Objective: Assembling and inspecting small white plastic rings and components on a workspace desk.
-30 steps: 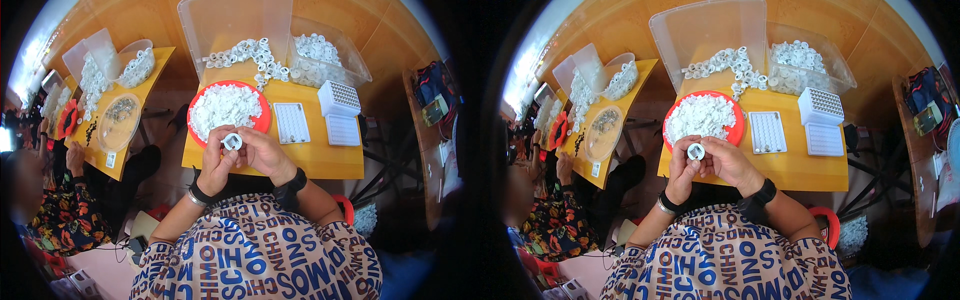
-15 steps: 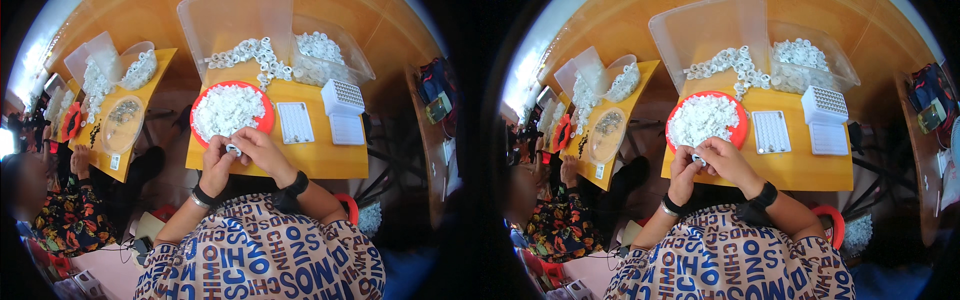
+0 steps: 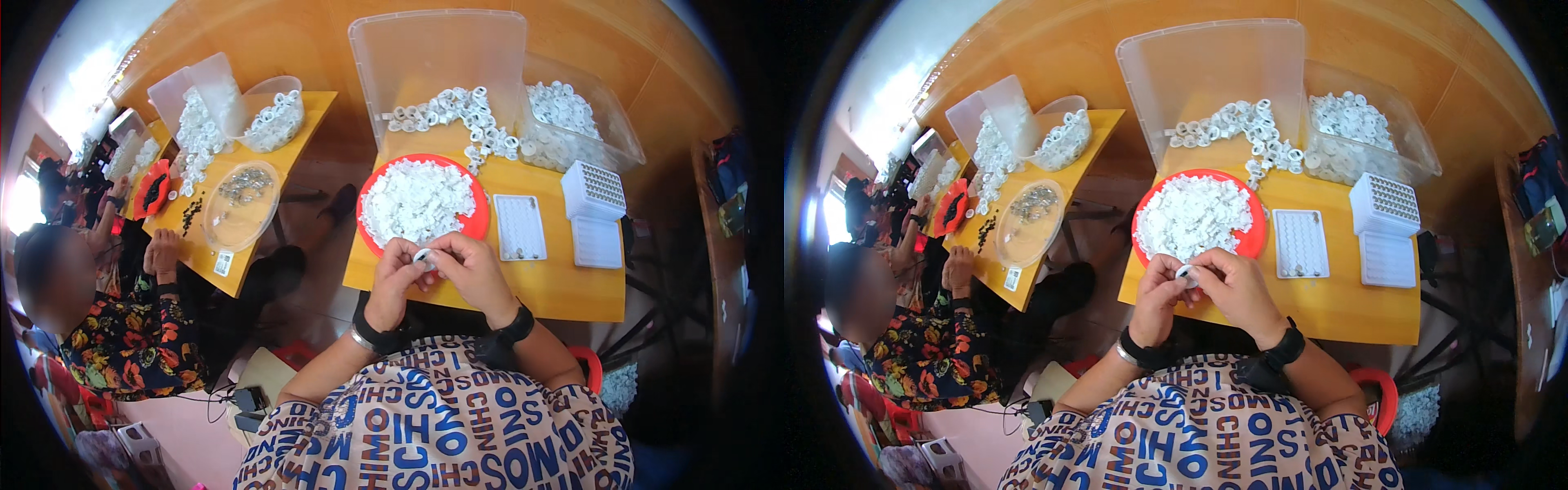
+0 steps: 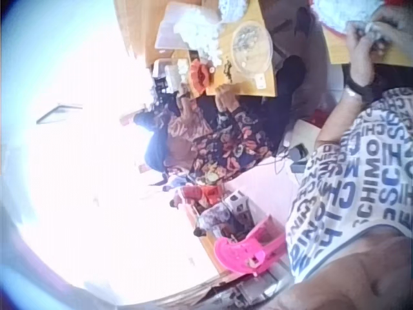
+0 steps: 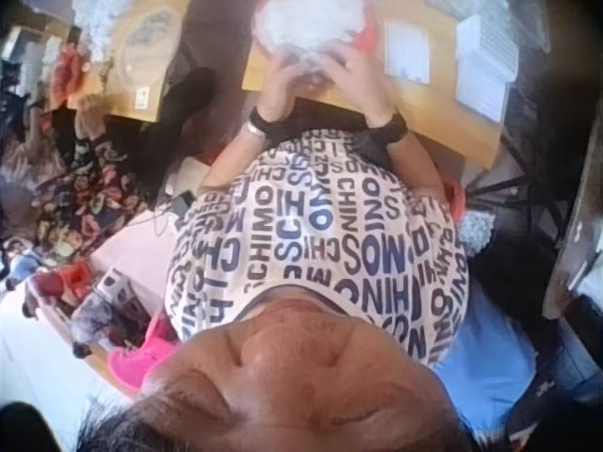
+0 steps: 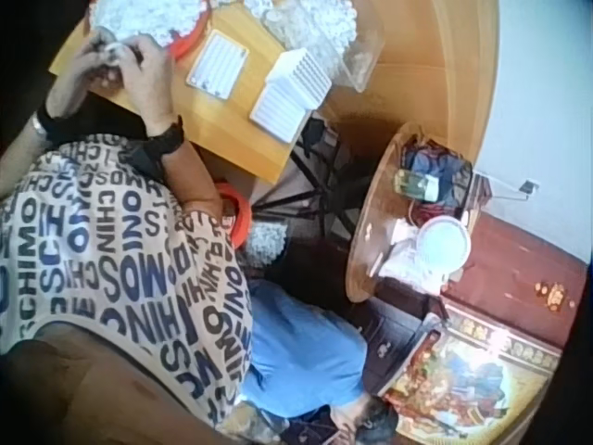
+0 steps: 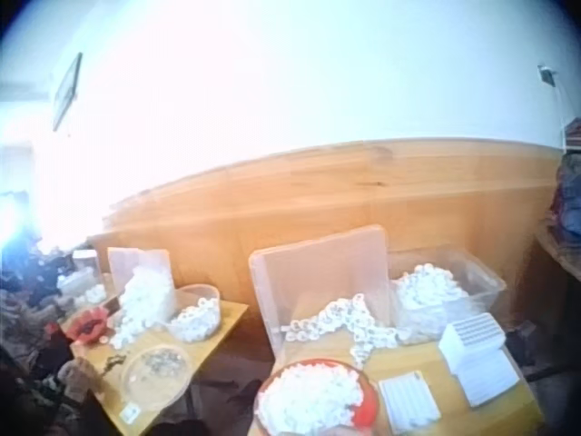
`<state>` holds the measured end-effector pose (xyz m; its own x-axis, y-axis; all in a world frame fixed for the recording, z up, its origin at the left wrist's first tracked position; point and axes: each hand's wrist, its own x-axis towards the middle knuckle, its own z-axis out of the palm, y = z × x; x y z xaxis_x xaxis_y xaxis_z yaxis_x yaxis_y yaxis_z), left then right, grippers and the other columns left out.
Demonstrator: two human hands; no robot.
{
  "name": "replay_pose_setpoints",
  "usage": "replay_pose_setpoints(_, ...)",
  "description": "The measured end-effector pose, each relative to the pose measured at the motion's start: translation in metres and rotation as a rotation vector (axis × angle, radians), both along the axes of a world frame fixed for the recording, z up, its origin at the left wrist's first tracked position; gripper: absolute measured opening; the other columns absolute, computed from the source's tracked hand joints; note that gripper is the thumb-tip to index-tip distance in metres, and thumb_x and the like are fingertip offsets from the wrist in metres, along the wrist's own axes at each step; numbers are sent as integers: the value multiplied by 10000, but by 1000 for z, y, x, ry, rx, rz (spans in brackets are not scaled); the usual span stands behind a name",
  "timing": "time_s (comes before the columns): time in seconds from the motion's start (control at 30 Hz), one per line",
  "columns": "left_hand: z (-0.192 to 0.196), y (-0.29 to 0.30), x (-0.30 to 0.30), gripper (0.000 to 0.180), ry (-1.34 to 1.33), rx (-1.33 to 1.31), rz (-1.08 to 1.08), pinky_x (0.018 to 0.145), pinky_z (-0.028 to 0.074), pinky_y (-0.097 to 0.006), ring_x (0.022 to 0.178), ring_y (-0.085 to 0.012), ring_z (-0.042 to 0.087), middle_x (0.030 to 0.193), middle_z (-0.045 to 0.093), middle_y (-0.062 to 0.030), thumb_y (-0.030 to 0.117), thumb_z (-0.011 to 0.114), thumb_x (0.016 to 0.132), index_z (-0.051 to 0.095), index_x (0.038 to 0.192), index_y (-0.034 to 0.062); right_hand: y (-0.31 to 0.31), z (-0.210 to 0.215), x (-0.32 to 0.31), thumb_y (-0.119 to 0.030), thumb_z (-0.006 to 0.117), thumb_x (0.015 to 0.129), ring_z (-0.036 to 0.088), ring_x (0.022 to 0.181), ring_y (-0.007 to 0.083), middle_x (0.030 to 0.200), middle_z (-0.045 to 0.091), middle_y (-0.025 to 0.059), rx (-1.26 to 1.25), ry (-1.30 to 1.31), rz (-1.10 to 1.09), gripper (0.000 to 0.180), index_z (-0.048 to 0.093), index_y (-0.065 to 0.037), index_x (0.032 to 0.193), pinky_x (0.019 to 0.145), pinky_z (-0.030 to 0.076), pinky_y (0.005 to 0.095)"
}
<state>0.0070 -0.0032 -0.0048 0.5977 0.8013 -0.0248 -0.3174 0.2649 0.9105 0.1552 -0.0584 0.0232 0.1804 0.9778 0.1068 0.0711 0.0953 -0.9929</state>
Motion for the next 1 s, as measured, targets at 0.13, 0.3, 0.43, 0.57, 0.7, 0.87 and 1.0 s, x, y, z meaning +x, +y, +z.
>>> replay_pose_setpoints(0.13, 6, 2, -4, 218, -124, -138, -105, 651, 463, -248, 743, -142, 591, 890, 603, -87, 174, 515, 906, 471, 1073, 41, -2, 8, 4, -52, 564, 918, 604, 742, 76, 827, 659, 40, -75, 102, 109, 125, 638, 31, 976, 643, 479, 218)
replay_pose_setpoints(0.3, -1, 9, -9, 280, -195, -217, -224, 625, 494, -255, 737, -173, 611, 904, 608, -118, 235, 525, 927, 471, 1102, 24, 0, 1, 6, -49, 580, 910, 604, 749, 72, 827, 665, 36, -3, -34, 72, 134, 655, 20, 997, 649, 478, 217)
replay_pose_setpoints(0.43, -2, 9, -8, 303, -221, -245, -291, 626, 507, -257, 739, -179, 621, 902, 613, -124, 246, 519, 938, 471, 1120, 10, -2, 4, 6, -51, 587, 894, 628, 627, 92, 763, 668, 69, -21, 130, 71, 118, 640, 35, 956, 581, 494, 236)
replay_pose_setpoints(0.57, -4, 6, -6, 303, -215, -262, -296, 623, 512, -256, 732, -181, 626, 899, 621, -131, 246, 516, 940, 483, 1114, 1, -1, 1, 8, -62, 612, 880, 631, 625, 94, 751, 670, 71, -20, 114, 48, 95, 618, 32, 886, 569, 493, 246)
replay_pose_setpoints(0.7, -12, 11, -8, 279, -250, -271, -310, 635, 514, -264, 735, -192, 628, 904, 626, -137, 237, 508, 942, 496, 1102, 9, 2, 0, 11, -100, 641, 851, 648, 636, 157, 744, 665, 101, 55, -80, 9, 110, 626, 8, 866, 575, 493, 287)
replay_pose_setpoints(0.87, -12, 17, -14, 245, -294, -299, -188, 639, 505, -268, 750, -211, 625, 907, 626, -148, 219, 507, 941, 504, 1084, 20, 1, -1, 52, -167, 644, 815, 620, 716, 320, 810, 641, 130, 159, -721, -368, 123, 663, -49, 846, 643, 494, 382)
replay_pose_setpoints(1.0, -12, 19, -21, 221, -338, -301, -144, 640, 506, -273, 769, -231, 624, 918, 624, -164, 187, 512, 935, 506, 1077, 19, -6, -10, 113, -159, 625, 817, 613, 800, 326, 834, 632, 138, -5, -873, -554, 116, 663, -51, 838, 694, 486, 412)
